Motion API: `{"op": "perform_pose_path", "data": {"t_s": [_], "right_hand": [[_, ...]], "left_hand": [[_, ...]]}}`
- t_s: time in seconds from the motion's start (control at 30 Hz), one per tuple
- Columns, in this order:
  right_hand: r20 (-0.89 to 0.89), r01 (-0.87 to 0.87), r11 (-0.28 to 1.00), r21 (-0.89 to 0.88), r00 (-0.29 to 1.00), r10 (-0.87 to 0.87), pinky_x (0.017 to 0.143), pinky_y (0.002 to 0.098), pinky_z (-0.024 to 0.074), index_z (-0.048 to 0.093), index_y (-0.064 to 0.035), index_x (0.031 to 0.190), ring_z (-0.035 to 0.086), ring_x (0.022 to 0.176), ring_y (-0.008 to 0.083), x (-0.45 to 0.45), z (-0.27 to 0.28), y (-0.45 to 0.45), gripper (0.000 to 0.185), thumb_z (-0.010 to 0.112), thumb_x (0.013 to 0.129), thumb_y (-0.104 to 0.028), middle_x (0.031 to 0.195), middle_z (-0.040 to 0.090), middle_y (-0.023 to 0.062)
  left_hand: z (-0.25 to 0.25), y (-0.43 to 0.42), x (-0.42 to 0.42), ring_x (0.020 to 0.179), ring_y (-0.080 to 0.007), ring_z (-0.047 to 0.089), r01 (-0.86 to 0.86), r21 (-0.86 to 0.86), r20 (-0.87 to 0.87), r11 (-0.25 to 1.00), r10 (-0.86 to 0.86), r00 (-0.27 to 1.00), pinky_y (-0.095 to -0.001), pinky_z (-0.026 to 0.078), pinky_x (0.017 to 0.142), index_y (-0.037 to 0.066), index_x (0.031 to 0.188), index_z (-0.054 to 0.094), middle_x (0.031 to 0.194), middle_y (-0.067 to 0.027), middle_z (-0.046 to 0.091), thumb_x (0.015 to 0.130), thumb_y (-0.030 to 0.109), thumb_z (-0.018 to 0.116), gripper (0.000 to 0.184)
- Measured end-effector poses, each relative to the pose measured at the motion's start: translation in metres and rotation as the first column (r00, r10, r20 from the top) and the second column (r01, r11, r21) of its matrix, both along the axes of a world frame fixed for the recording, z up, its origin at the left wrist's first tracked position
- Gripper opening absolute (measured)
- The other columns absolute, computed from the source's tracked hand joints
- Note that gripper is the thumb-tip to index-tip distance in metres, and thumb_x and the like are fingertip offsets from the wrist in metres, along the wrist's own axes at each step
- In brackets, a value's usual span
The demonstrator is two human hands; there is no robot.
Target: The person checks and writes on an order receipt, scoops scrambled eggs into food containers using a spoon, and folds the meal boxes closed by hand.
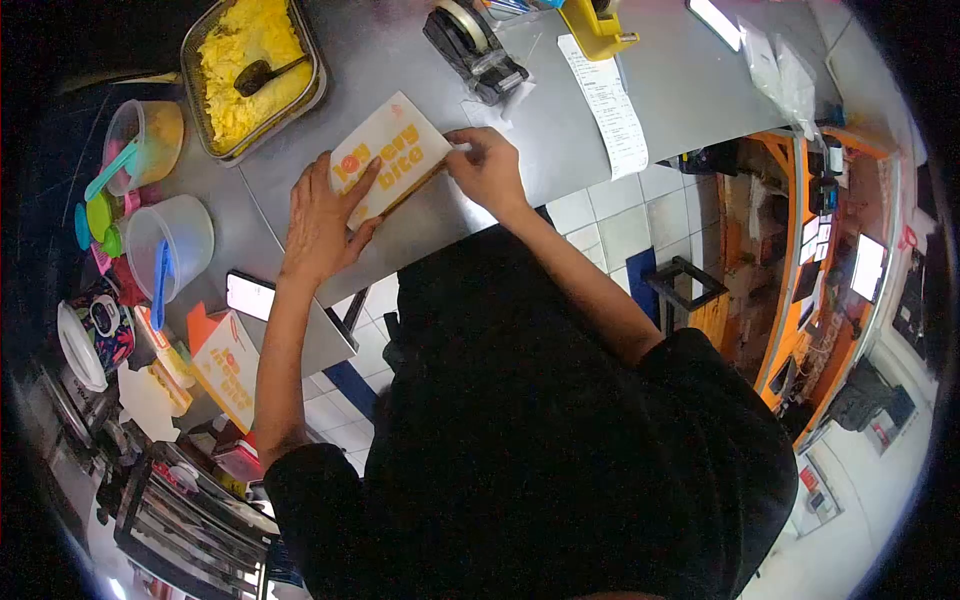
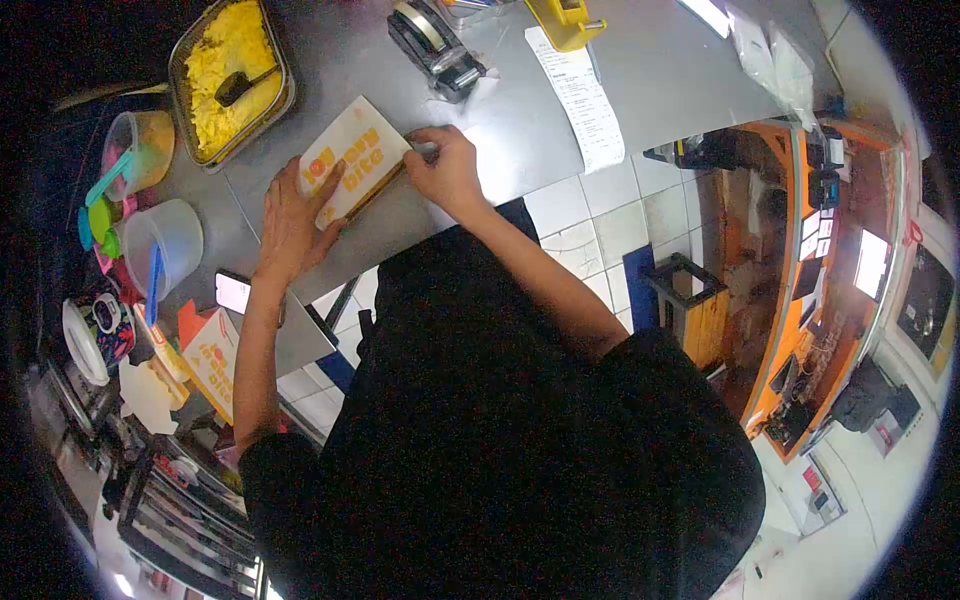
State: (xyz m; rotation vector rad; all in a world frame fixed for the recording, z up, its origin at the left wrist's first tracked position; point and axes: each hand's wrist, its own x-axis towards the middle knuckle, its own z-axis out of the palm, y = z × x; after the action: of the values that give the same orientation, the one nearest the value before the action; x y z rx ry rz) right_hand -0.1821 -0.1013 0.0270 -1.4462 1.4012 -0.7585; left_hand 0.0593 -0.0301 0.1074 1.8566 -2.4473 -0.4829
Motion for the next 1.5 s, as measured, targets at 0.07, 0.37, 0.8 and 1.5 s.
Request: {"op": "perform_pose_path", "data": {"t_s": [0.07, 0.37, 0.8, 1.5], "right_hand": [[0.004, 0.009, 1.000, 0.024, 1.000, -0.009, 0.072, 0.0350, 0.0579, 0.072, 0.0019, 0.106, 0.072, 0.079, 0.0277, 0.001, 0.005, 0.000, 0.028, 0.069, 0.082, -0.012, 0.098, 0.071, 0.0229], [0.140, -0.063, 0.997, 0.046, 0.989, 0.056, 0.065, 0.0252, 0.0570, 0.068, 0.0052, 0.116, 0.070, 0.075, 0.0118, -0.006, -0.009, 0.002, 0.027, 0.064, 0.097, -0.014, 0.085, 0.073, 0.0104], [0.136, 0.121, 0.942, 0.313, 0.976, -0.171, 0.078, 0.0322, 0.0657, 0.055, 0.0113, 0.127, 0.072, 0.091, 0.0323, -0.185, 0.081, -0.207, 0.041, 0.062, 0.098, -0.017, 0.121, 0.062, 0.0245], [0.120, 0.281, 0.957, 0.074, 0.950, -0.288, 0.090, 0.0368, 0.0584, 0.061, 0.0066, 0.092, 0.072, 0.093, 0.0273, -0.206, 0.005, -0.187, 0.018, 0.062, 0.096, -0.011, 0.103, 0.070, 0.0196]], "left_hand": [[-0.001, -0.001, 0.000, 0.132, -0.0491, 0.035, 0.008, 0.011, 0.005, 1.000, -0.008, 1.000, -0.0546, 0.031, 0.111, 0.029, 0.152, 0.043, 0.146, -0.0315, 0.032, 0.083, 0.035, 0.072, 0.075], [-0.018, -0.007, -0.020, 0.138, -0.0524, 0.027, -0.015, -0.126, -0.090, 0.992, 0.004, 0.996, -0.0647, 0.023, 0.113, 0.028, 0.151, 0.044, 0.152, -0.0331, 0.024, 0.087, 0.043, 0.067, 0.069], [-0.022, -0.010, -0.035, 0.142, -0.0503, 0.021, -0.050, -0.109, 0.041, 0.993, 0.055, 0.998, -0.0646, 0.020, 0.113, 0.027, 0.153, 0.040, 0.156, -0.0304, 0.018, 0.093, 0.040, 0.062, 0.065], [-0.029, -0.010, -0.051, 0.137, -0.0511, 0.026, -0.136, -0.183, 0.026, 0.974, 0.143, 0.989, -0.0631, 0.022, 0.111, 0.027, 0.153, 0.040, 0.154, -0.0318, 0.022, 0.090, 0.040, 0.064, 0.069]]}}
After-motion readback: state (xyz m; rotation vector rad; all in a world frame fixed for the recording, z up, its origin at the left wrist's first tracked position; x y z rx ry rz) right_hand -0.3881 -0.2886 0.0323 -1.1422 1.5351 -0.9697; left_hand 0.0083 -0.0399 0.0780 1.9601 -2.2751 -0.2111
